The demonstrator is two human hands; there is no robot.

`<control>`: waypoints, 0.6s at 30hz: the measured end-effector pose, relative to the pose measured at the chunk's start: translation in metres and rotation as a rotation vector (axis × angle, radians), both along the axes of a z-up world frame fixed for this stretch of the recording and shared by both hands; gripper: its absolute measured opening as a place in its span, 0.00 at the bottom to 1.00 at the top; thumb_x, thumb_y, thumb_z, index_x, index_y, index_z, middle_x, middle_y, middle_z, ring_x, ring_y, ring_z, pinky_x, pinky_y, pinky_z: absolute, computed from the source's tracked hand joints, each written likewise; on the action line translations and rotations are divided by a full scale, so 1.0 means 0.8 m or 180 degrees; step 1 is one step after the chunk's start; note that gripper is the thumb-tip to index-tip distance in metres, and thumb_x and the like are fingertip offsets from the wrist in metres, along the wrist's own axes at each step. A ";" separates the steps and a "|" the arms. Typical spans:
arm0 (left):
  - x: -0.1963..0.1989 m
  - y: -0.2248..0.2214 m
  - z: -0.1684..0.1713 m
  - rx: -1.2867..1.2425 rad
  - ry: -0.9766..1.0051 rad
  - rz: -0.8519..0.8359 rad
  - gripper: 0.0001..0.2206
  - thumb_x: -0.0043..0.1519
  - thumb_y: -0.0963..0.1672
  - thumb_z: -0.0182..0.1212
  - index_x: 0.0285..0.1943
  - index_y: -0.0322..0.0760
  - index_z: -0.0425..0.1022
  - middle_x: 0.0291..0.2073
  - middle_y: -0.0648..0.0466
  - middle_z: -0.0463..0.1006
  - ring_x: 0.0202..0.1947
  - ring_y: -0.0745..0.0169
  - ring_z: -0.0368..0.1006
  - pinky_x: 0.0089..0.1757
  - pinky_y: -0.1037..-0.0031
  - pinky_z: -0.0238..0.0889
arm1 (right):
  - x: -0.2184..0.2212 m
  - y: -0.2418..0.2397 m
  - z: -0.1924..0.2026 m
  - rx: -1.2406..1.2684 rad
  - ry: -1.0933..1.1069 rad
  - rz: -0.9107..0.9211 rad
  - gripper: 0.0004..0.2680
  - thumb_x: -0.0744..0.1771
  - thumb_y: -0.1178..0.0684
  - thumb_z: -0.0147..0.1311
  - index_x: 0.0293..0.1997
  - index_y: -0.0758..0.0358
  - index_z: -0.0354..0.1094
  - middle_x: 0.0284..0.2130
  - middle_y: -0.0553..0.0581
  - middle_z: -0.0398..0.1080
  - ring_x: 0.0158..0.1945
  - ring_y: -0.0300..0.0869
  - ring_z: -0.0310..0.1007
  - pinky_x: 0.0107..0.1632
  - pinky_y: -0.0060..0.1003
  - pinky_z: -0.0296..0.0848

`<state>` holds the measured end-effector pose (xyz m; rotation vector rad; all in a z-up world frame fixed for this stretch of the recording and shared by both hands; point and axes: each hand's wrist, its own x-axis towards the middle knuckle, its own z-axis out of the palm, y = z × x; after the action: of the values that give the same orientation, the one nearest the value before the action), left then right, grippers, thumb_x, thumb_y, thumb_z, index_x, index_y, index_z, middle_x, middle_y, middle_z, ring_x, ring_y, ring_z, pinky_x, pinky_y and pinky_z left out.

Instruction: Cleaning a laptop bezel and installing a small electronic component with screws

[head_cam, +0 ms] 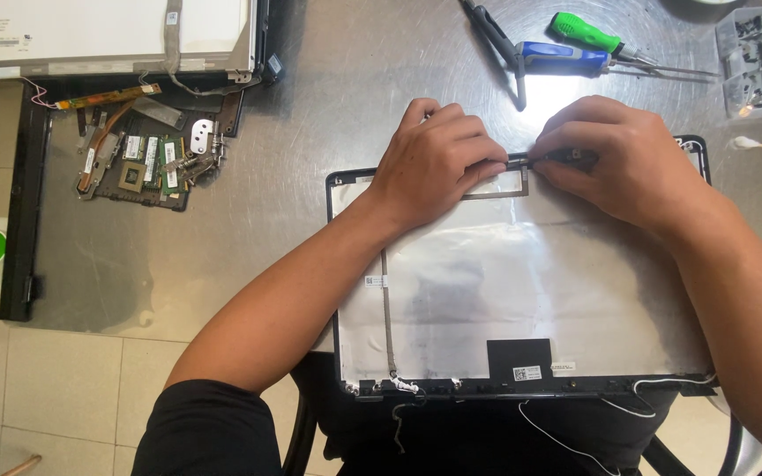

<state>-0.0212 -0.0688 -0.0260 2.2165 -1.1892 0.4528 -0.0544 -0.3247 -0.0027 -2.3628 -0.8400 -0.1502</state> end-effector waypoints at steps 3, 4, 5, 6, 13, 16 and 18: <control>-0.001 -0.001 0.000 0.0042 -0.0103 0.0007 0.04 0.63 0.45 0.68 0.36 0.48 0.78 0.30 0.63 0.74 0.34 0.61 0.67 0.45 0.64 0.54 | 0.001 -0.001 -0.002 -0.0087 -0.0059 0.0009 0.05 0.65 0.61 0.67 0.43 0.62 0.78 0.44 0.59 0.75 0.47 0.47 0.75 0.52 0.40 0.73; -0.001 -0.001 0.001 0.0042 -0.0101 0.0011 0.04 0.63 0.45 0.68 0.36 0.48 0.78 0.30 0.63 0.74 0.34 0.61 0.67 0.45 0.64 0.54 | 0.001 -0.001 -0.001 -0.0087 -0.0058 0.0013 0.05 0.65 0.61 0.67 0.43 0.62 0.78 0.44 0.59 0.75 0.47 0.47 0.75 0.52 0.40 0.73; -0.002 -0.001 0.003 0.0057 -0.0112 -0.0004 0.04 0.64 0.44 0.68 0.37 0.47 0.78 0.31 0.62 0.74 0.35 0.60 0.67 0.45 0.64 0.54 | 0.001 -0.001 0.000 -0.0074 -0.0037 0.0019 0.05 0.65 0.61 0.67 0.44 0.62 0.78 0.44 0.59 0.75 0.47 0.48 0.75 0.52 0.40 0.73; -0.002 -0.001 0.004 0.0072 -0.0122 -0.0018 0.04 0.64 0.44 0.68 0.37 0.46 0.78 0.31 0.61 0.74 0.35 0.59 0.67 0.45 0.64 0.54 | 0.000 0.000 0.000 -0.0061 -0.0016 0.0026 0.05 0.66 0.61 0.67 0.44 0.62 0.79 0.44 0.59 0.75 0.47 0.48 0.75 0.52 0.40 0.73; -0.004 0.000 0.012 0.0141 -0.0212 -0.0022 0.04 0.62 0.43 0.69 0.38 0.47 0.78 0.33 0.61 0.74 0.37 0.59 0.68 0.46 0.63 0.56 | -0.002 0.001 0.001 -0.0117 0.0073 -0.0122 0.05 0.65 0.61 0.66 0.43 0.60 0.78 0.43 0.56 0.75 0.47 0.46 0.75 0.52 0.38 0.72; -0.003 0.003 0.015 0.0284 -0.0253 -0.0053 0.08 0.60 0.46 0.74 0.41 0.46 0.79 0.37 0.60 0.74 0.38 0.59 0.69 0.45 0.64 0.55 | -0.001 0.002 0.002 -0.0162 0.0105 -0.0140 0.06 0.65 0.60 0.66 0.44 0.60 0.79 0.43 0.57 0.75 0.47 0.47 0.75 0.52 0.39 0.72; -0.003 0.003 0.014 0.0294 -0.0369 -0.0079 0.06 0.61 0.45 0.71 0.42 0.48 0.77 0.36 0.61 0.73 0.36 0.59 0.68 0.44 0.65 0.55 | -0.001 0.001 0.001 -0.0116 0.0046 -0.0065 0.05 0.66 0.60 0.66 0.44 0.60 0.78 0.42 0.58 0.75 0.47 0.47 0.74 0.53 0.40 0.72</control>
<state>-0.0236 -0.0664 -0.0146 2.2772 -1.3207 0.5324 -0.0549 -0.3237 -0.0016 -2.4043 -0.8185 -0.1272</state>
